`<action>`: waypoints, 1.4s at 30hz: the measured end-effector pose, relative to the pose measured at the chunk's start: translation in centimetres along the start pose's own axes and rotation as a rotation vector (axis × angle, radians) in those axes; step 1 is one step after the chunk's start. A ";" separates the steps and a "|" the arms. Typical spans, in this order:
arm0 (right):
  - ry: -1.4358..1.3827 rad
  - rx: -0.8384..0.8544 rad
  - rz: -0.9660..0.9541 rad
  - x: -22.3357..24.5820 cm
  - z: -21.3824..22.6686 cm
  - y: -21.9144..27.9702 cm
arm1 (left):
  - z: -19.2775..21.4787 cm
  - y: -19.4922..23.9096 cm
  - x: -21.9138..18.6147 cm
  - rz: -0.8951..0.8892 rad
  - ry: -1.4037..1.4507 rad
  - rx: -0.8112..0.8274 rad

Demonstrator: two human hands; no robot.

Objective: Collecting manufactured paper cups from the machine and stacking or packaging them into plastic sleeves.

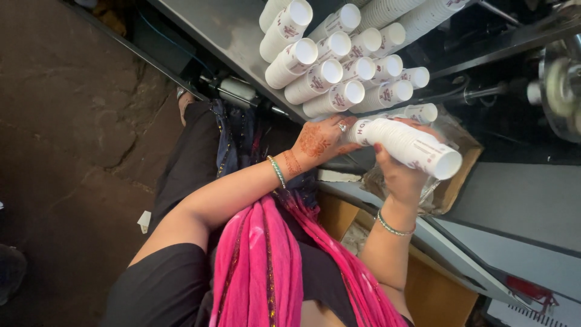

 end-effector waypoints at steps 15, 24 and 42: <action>0.251 -0.297 -0.179 -12.4 12.6 1.5 | 0.0 0.1 0.3 -0.003 0.004 -0.007; -0.116 -0.267 -0.170 -5.2 8.3 0.7 | 0.4 0.0 -0.2 -0.029 -0.032 -0.017; -0.222 0.053 -0.426 -6.6 -2.6 0.4 | 1.2 -0.5 4.8 0.312 0.050 0.084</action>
Point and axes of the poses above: each hand's wrist, its own y-axis away from the middle knuckle, its own z-axis out of the back of the hand, x = y × z, the point moved 8 cm from there along -y, towards the middle knuckle, and after that the axes turned 11 degrees about z, right-handed, at the moved point
